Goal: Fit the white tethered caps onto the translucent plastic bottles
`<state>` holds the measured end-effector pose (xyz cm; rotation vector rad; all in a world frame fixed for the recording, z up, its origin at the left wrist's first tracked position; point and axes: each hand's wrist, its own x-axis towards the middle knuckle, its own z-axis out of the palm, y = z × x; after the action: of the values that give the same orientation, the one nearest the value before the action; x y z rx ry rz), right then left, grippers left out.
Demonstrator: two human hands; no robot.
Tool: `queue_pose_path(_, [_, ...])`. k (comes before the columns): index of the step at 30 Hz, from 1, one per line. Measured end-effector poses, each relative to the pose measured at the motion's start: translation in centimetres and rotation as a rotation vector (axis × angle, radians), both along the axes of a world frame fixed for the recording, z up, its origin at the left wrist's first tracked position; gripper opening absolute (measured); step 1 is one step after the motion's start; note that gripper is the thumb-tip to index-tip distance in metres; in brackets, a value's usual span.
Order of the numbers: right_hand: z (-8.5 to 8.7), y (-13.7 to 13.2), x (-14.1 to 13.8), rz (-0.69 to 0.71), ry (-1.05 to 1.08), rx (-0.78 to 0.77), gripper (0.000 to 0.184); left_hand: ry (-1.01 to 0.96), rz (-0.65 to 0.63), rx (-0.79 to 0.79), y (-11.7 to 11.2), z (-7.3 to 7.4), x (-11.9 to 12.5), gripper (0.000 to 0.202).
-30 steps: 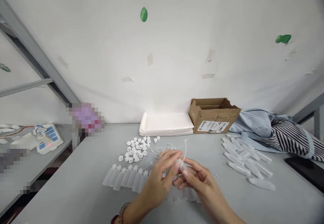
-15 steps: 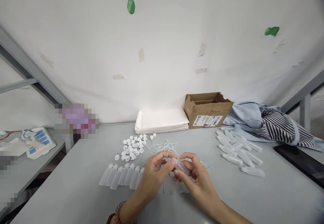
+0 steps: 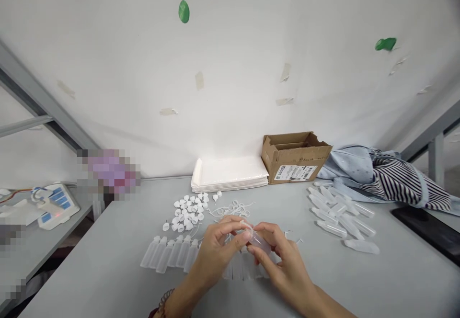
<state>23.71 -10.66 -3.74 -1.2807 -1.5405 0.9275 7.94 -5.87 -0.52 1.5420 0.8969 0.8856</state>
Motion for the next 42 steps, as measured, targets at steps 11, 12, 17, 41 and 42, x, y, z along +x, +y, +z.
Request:
queue_pose_path(11, [-0.6,-0.1,0.0,-0.029,-0.069,0.078,0.026,0.069,-0.043,-0.011,0.7,0.0,-0.6,0.014])
queue_pose_path(12, [-0.7,-0.2,0.0,-0.028,-0.069,0.084,0.027,0.097,-0.041,0.006,0.7,0.1,-0.6,0.013])
queue_pose_path(17, [-0.8,0.0,0.0,-0.027,-0.073,0.091,0.022,0.183,-0.027,0.073,0.6,0.3,-0.7,0.014])
queue_pose_path(41, [1.7,1.4,-0.5,0.015,0.476,-0.267,0.04,0.45,0.032,0.897,-0.1,-0.2,1.1,0.035])
queue_pose_path(42, [1.9,1.5,-0.3,0.022,0.485,-0.259,0.039,0.454,0.017,0.93,-0.1,0.0,1.1,0.035])
